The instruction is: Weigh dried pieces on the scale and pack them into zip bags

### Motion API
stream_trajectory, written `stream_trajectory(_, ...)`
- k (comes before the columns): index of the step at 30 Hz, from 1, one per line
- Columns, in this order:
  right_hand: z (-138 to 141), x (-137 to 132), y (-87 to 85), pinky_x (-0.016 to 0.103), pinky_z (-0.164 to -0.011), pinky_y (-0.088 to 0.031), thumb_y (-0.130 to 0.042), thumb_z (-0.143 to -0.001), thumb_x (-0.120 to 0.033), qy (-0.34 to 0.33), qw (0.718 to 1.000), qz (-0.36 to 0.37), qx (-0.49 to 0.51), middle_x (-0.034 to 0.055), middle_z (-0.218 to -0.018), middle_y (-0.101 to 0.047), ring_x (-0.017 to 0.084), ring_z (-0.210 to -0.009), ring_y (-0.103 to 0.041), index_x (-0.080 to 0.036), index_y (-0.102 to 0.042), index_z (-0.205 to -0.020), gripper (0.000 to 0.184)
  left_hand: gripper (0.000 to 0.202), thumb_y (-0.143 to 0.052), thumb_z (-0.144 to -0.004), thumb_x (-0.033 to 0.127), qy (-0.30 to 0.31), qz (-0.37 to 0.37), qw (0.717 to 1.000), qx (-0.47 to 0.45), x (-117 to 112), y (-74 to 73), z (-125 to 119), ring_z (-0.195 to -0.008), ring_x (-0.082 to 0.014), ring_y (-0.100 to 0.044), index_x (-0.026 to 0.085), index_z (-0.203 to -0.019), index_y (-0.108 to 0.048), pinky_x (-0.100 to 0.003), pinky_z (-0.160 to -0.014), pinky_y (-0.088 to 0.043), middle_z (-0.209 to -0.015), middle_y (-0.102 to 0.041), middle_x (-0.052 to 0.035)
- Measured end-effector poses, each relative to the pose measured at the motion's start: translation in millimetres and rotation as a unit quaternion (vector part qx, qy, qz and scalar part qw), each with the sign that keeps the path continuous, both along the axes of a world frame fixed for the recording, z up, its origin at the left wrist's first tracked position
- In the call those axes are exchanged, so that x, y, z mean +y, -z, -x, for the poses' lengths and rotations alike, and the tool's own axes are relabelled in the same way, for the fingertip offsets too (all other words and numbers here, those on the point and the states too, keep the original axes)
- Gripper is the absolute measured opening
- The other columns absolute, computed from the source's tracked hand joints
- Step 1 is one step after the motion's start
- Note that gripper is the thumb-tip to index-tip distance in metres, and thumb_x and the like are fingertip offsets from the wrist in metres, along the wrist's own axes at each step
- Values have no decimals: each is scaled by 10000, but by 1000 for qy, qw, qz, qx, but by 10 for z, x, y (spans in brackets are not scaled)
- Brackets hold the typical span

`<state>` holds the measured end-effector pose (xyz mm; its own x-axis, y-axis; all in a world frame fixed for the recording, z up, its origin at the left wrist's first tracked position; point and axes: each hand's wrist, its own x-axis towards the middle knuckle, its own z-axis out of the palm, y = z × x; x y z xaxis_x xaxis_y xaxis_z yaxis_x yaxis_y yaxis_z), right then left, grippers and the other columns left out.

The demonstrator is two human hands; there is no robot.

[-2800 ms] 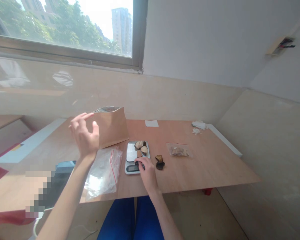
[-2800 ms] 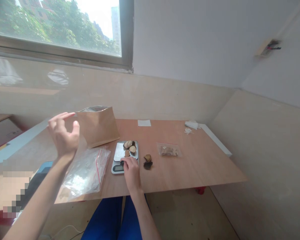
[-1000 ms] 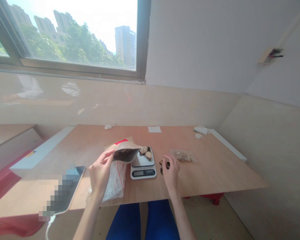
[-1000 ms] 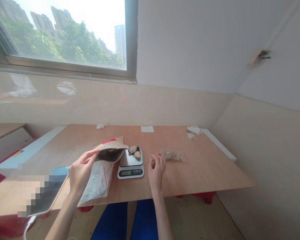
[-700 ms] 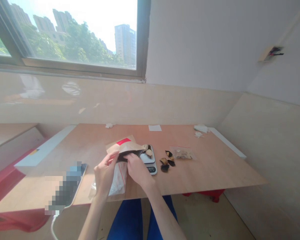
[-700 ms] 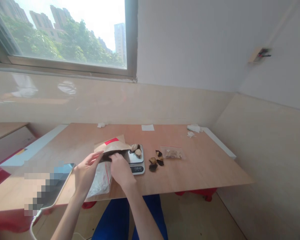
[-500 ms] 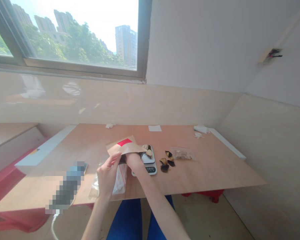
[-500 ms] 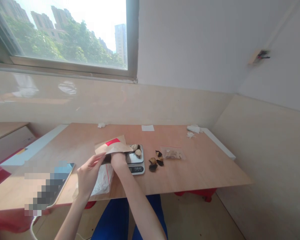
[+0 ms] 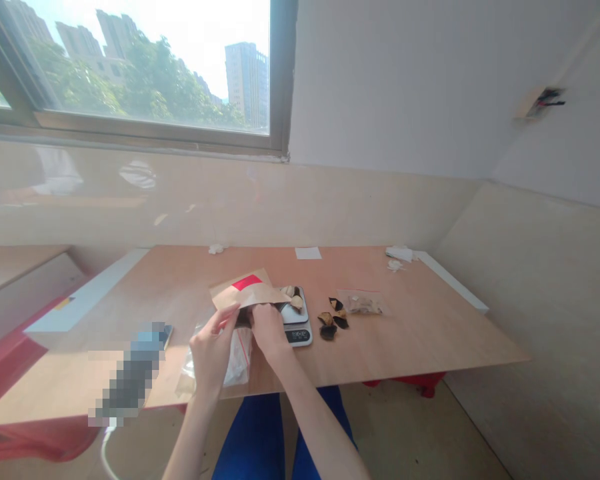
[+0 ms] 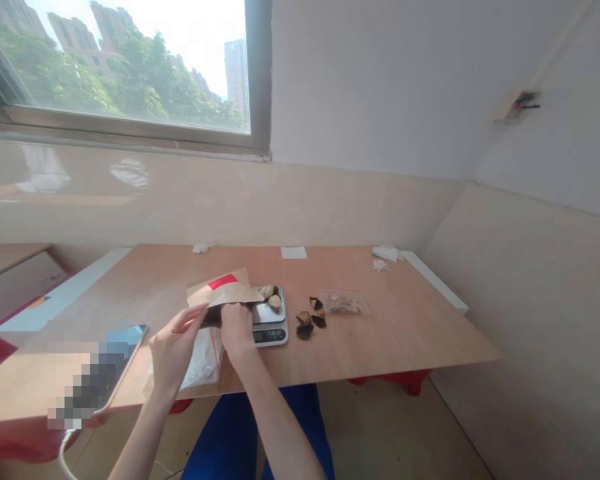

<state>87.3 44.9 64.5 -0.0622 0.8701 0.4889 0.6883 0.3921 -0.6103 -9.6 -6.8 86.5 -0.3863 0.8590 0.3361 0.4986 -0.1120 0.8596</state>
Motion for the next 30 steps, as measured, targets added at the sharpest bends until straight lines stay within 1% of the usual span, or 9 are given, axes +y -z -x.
stream_trajectory(3,-157,-455,-103,318,-688,-495,-446,-880,-160,13,1000,18,7,81,-843,-637,210,-762,-622,-199,-653,-804,224,320,-564,-744,503,-14,32,999,-33,18,-53,28,-843,-218,-684,267,-901,-711,-274,-689,-509,-859,-737,-12)
stream_trajectory(6,-332,-825,-124,249,-631,-485,-465,-904,-239,32,991,-12,131,37,-824,-610,150,-681,-589,-215,-636,-890,174,350,-574,-739,499,-21,32,998,-59,48,-84,57,-887,-230,-675,234,-922,-711,-283,-701,-514,-922,-732,-37)
stream_trajectory(8,-451,-916,-73,226,-559,-460,-474,-905,-265,62,979,-38,190,23,-762,-590,131,-604,-545,-210,-631,-906,166,338,-579,-738,470,-31,17,997,-67,72,-91,75,-907,-229,-671,226,-933,-709,-296,-751,-513,-948,-728,-45)
stream_trajectory(11,-598,-773,52,234,-571,-456,-485,-898,-261,86,981,-40,172,24,-747,-588,136,-604,-537,-205,-636,-892,161,313,-580,-739,423,-59,5,996,-69,96,-91,89,-927,-223,-667,233,-954,-705,-315,-822,-498,-936,-728,-41)
stream_trajectory(17,-680,-142,180,321,-732,-471,-523,-838,-122,54,996,32,-60,71,-856,-605,211,-815,-576,-195,-668,-840,162,306,-580,-738,414,-61,6,996,-70,74,-80,87,-942,-223,-664,236,-951,-706,-327,-835,-502,-941,-727,-39)
stream_trajectory(20,-713,-87,266,336,-773,-465,-471,-843,-103,60,995,21,-78,82,-902,-576,217,-869,-564,-198,-666,-927,232,302,-590,-735,425,-55,6,996,-66,56,-64,95,-942,-222,-665,237,-938,-710,-323,-837,-504,-941,-728,-34)
stream_trajectory(23,-842,-201,480,362,-799,-454,-414,-857,-121,136,990,-8,-29,99,-968,-554,227,-922,-543,-185,-623,-1025,276,308,-601,-729,434,-51,8,996,-69,46,-63,94,-947,-225,-664,236,-937,-712,-320,-835,-506,-938,-729,-34)
stream_trajectory(27,-1111,-371,851,459,-792,-428,-468,-833,-211,320,947,-21,-34,199,-1086,-523,302,-949,-512,-112,-574,-1078,285,324,-611,-721,448,-52,17,995,-80,47,-80,68,-964,-235,-659,232,-939,-713,-329,-835,-509,-953,-727,-41)
stream_trajectory(30,-1276,-441,1030,467,-799,-418,-457,-844,-244,342,939,-22,-36,215,-1112,-523,301,-937,-517,-116,-571,-1081,292,334,-619,-714,449,-51,15,994,-93,49,-77,49,-969,-236,-657,225,-943,-713,-334,-843,-508,-958,-726,-47)
